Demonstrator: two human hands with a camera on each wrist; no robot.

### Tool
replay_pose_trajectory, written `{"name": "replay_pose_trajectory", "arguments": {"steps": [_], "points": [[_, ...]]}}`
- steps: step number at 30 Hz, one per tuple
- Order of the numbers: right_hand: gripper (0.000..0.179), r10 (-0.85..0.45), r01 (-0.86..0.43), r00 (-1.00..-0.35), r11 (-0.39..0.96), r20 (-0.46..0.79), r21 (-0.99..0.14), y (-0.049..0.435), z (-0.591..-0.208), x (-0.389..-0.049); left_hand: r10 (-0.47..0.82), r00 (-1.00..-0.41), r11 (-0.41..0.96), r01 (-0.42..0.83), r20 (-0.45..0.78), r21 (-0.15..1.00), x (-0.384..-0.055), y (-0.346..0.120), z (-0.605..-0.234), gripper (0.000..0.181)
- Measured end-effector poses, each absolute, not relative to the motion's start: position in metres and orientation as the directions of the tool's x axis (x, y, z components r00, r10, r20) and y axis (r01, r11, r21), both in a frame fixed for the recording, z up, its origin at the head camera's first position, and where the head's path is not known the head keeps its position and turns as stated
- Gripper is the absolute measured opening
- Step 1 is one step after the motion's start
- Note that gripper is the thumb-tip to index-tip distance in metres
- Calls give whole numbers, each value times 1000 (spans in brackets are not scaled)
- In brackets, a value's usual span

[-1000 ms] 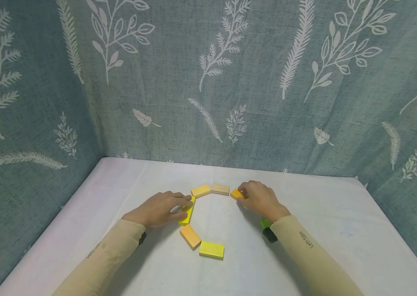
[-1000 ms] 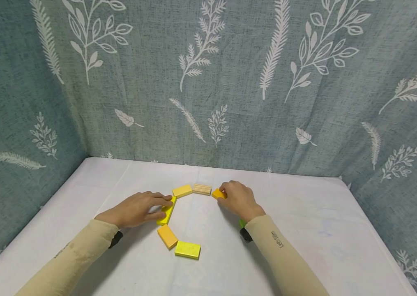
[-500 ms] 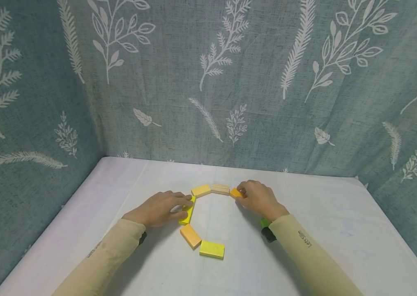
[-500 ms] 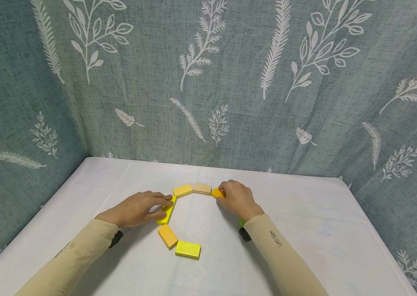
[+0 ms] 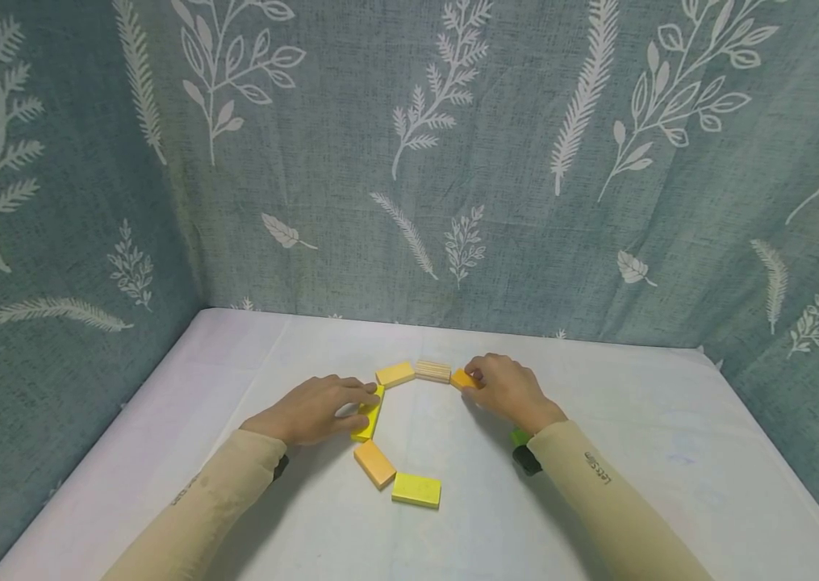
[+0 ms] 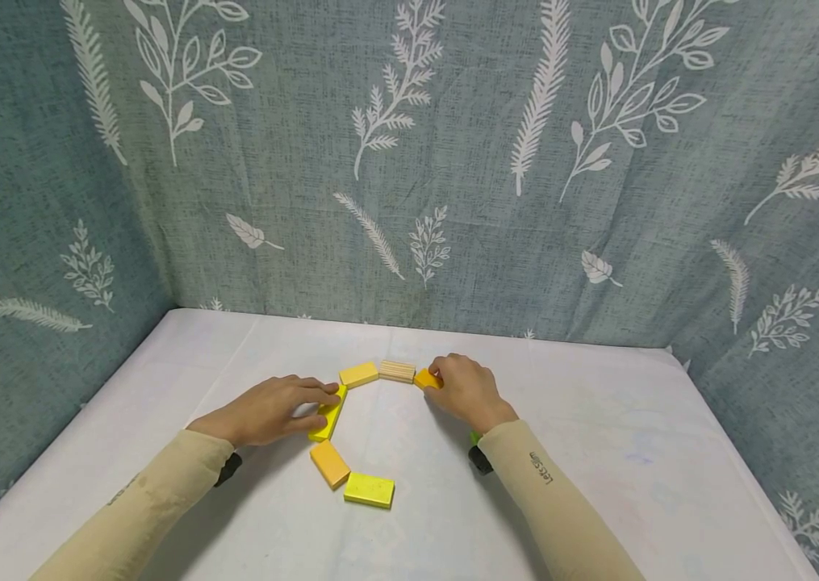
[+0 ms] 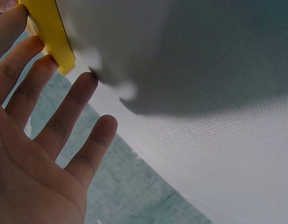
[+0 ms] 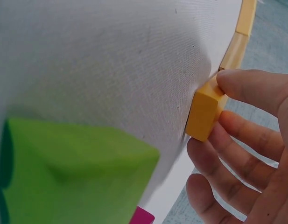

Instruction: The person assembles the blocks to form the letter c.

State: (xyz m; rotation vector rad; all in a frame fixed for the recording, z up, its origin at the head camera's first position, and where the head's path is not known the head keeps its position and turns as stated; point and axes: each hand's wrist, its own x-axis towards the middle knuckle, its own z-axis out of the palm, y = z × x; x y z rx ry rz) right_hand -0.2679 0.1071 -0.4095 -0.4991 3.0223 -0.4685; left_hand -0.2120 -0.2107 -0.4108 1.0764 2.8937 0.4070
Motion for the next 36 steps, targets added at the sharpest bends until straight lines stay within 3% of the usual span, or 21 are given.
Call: {"name": "replay_pose_trajectory", "arguments": {"steps": [8,27,36], "points": [[45,-321,-312,-947,903,20,-295,114,-410,-265,653,-754,719,648,76,251,-212,-211,-412,36],[43,-361,-385,-923,854,134,-351,140,-399,-235,646,-760,724,639,67,262,-212,-211,-412,36],[56,-444,-535,-836,789,321,-303,156,-391,-217,650,-757,719,642,70,267,-211,-211,-410,36]]}}
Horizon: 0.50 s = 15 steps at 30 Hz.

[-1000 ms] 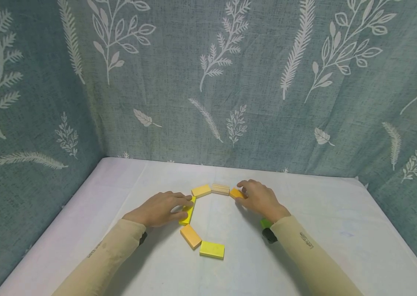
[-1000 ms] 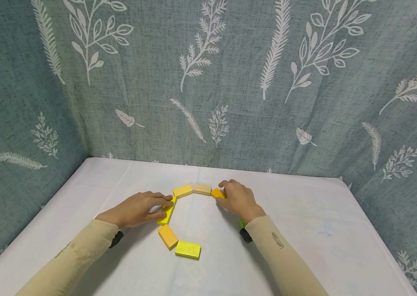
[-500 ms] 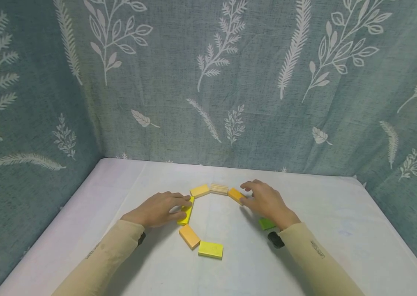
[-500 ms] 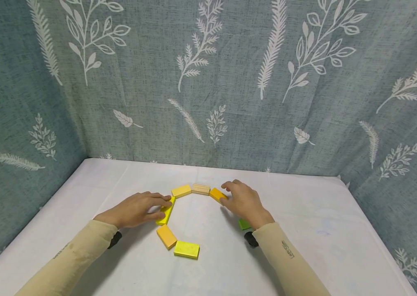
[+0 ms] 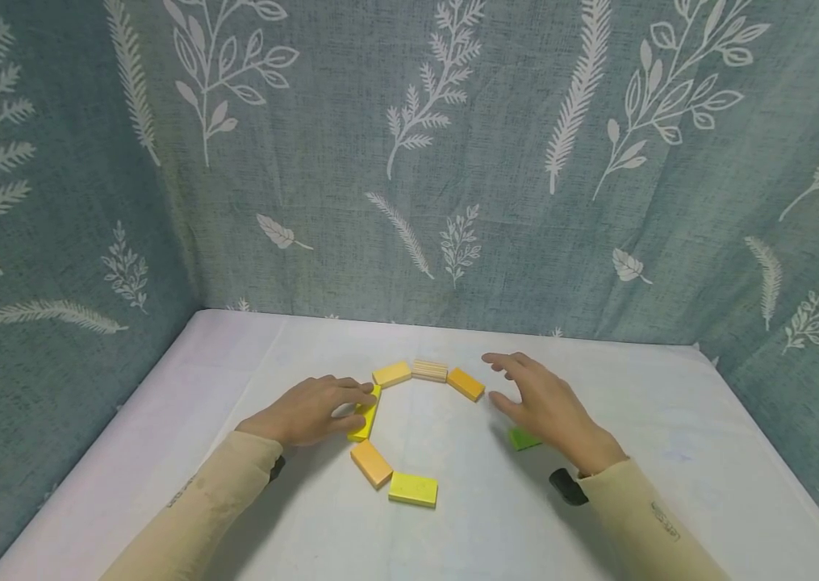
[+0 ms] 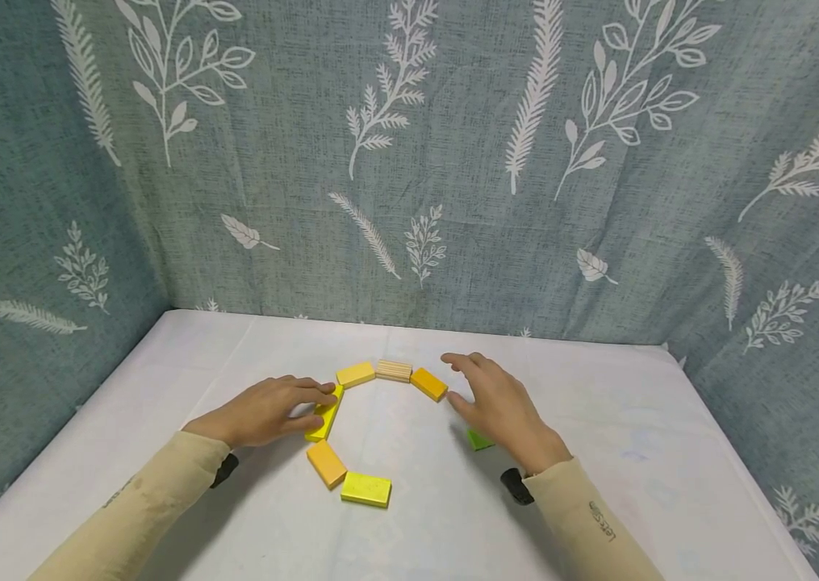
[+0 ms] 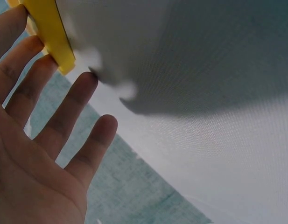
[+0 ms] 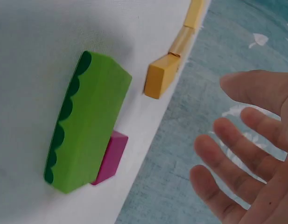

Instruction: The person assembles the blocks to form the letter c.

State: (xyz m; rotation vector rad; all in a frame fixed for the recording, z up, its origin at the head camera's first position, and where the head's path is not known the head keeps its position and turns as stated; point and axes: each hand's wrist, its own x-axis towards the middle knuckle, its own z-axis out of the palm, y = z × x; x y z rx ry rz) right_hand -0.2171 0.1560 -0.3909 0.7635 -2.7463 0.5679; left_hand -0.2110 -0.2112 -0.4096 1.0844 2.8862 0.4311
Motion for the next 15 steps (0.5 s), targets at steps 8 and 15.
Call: {"name": "replay_pose_trajectory", "arguments": {"steps": [8,15], "points": [[58,-479,-597,-787,752,389,-280,172,-385,-205,653,-754,717,646,73,262,-211,-212,-410,37],[57,-490,-619,-763,741,423,-259,187,-389,-199,658,-748,710,653,81,264,-212,-212,-411,37]]}}
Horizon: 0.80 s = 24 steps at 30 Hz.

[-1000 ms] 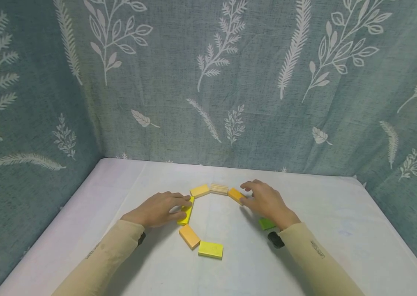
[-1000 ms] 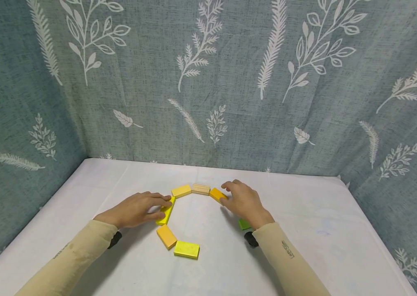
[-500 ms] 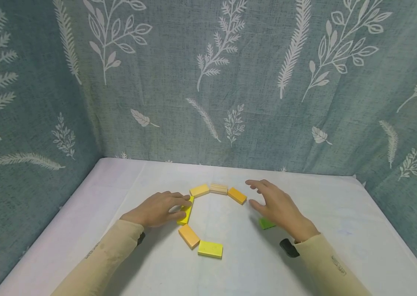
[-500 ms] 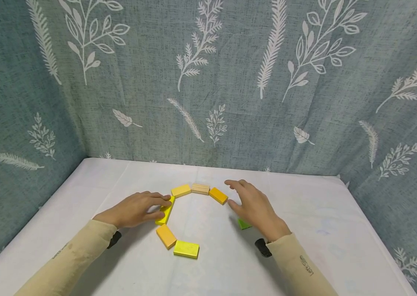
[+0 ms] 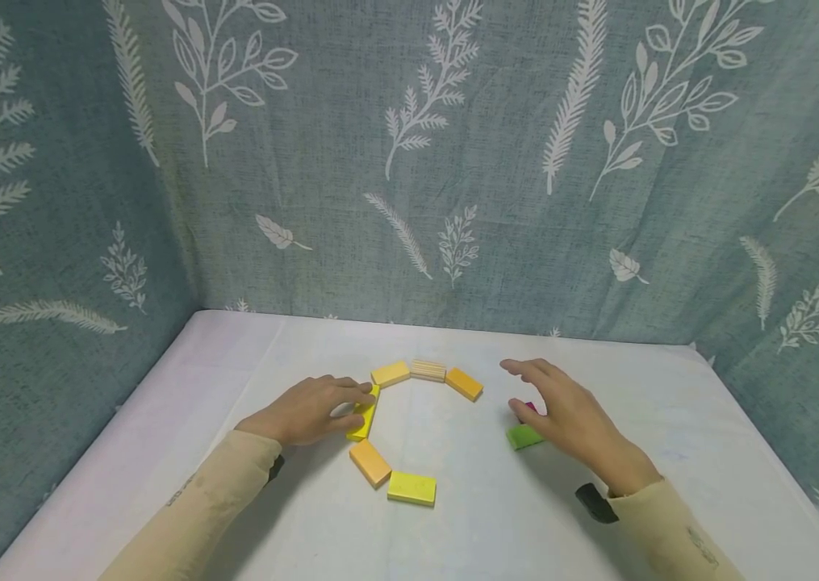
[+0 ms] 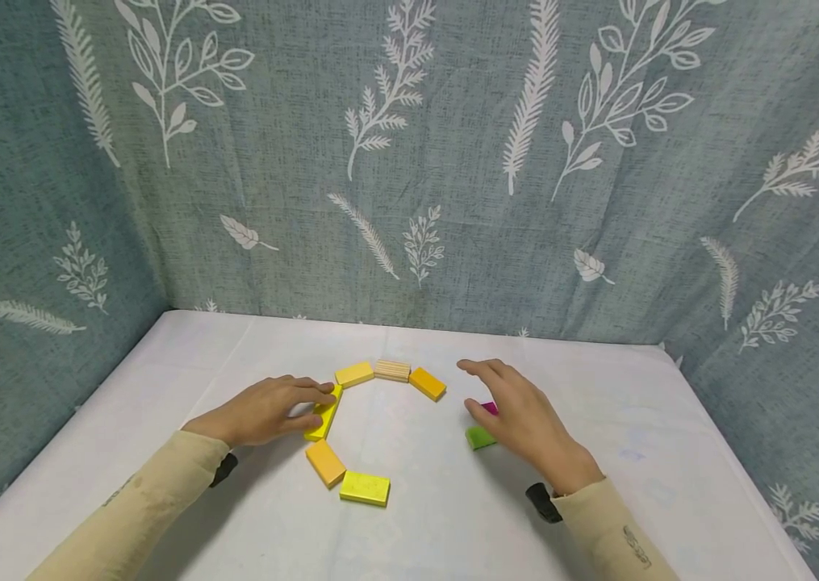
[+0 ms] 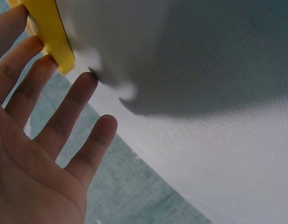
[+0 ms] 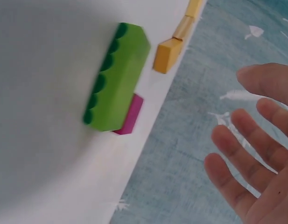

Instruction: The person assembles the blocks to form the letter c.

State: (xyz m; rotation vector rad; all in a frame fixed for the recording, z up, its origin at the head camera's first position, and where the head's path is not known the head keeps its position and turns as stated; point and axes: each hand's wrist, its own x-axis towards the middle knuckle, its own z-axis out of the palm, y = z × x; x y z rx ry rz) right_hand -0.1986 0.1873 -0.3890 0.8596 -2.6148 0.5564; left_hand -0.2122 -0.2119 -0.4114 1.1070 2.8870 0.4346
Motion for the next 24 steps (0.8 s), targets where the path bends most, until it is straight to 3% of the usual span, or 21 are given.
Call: {"name": "replay_pose_trajectory", "arguments": {"steps": [14,24], "points": [[43,-546,-604,-792,766,273,-221,211,-413,-186,655,-752,718,649,72,251,-213,-212,-412,37],[41,-604,-651,-752,743,265,-155,209,-420,-184,653,-753,719,649,76,248,-212,-211,-411,37]]}}
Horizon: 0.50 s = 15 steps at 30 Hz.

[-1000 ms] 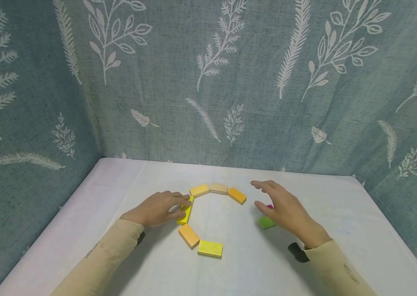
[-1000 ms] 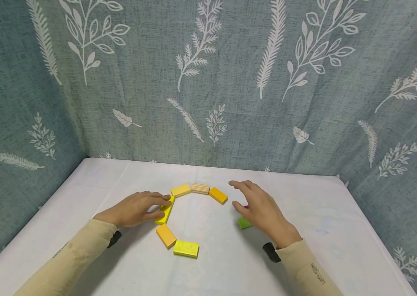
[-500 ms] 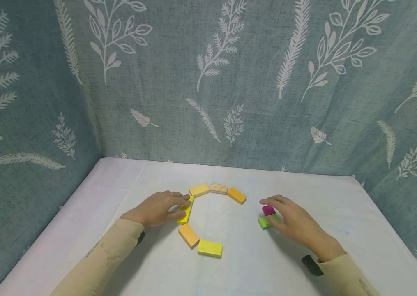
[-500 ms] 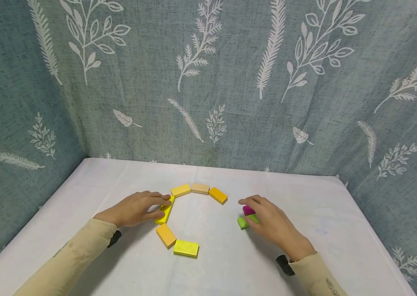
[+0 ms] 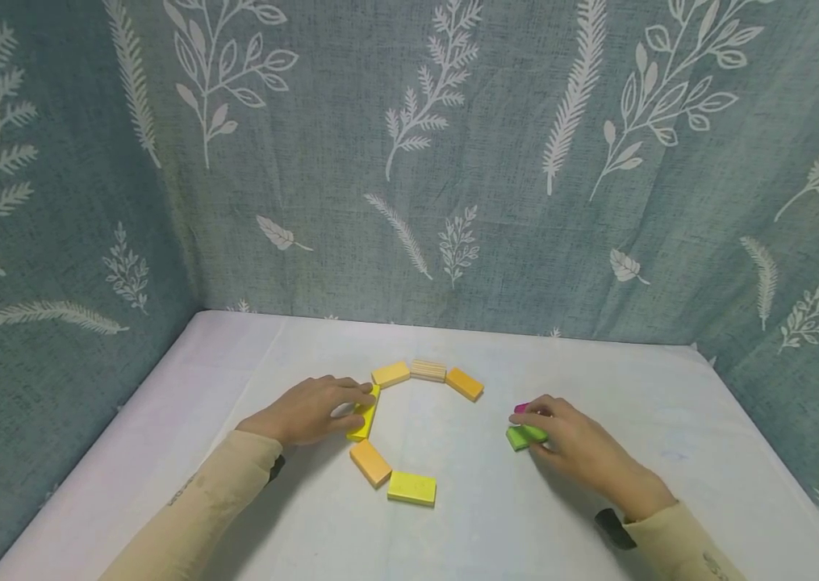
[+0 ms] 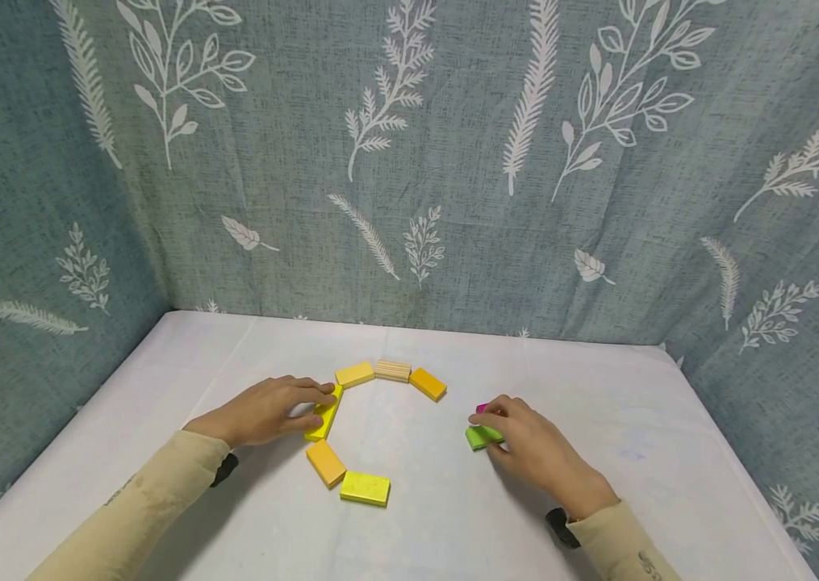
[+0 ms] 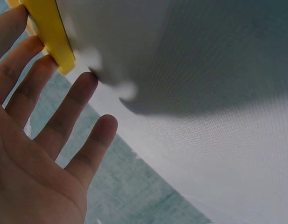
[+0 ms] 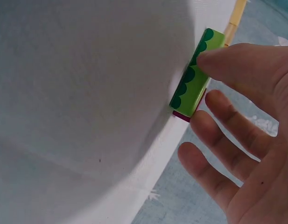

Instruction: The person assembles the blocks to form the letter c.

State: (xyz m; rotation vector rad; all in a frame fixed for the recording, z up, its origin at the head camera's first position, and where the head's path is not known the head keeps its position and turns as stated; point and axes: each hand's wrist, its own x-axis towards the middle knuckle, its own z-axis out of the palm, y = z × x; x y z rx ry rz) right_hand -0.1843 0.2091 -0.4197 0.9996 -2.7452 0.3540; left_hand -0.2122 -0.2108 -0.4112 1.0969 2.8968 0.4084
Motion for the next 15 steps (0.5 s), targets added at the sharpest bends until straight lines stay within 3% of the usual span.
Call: {"name": "replay_pose_trajectory", "arguments": {"steps": [8,15], "points": [[36,-615,-667,-729,737,301,-111,207,-423,-184,657,-750,715,653,80,251,-212,-211,-412,37],[33,-596,-642,-756,756,271,-128,209,-423,-184,658,-749,714,655,82,248,-212,-211,-412,38]]}}
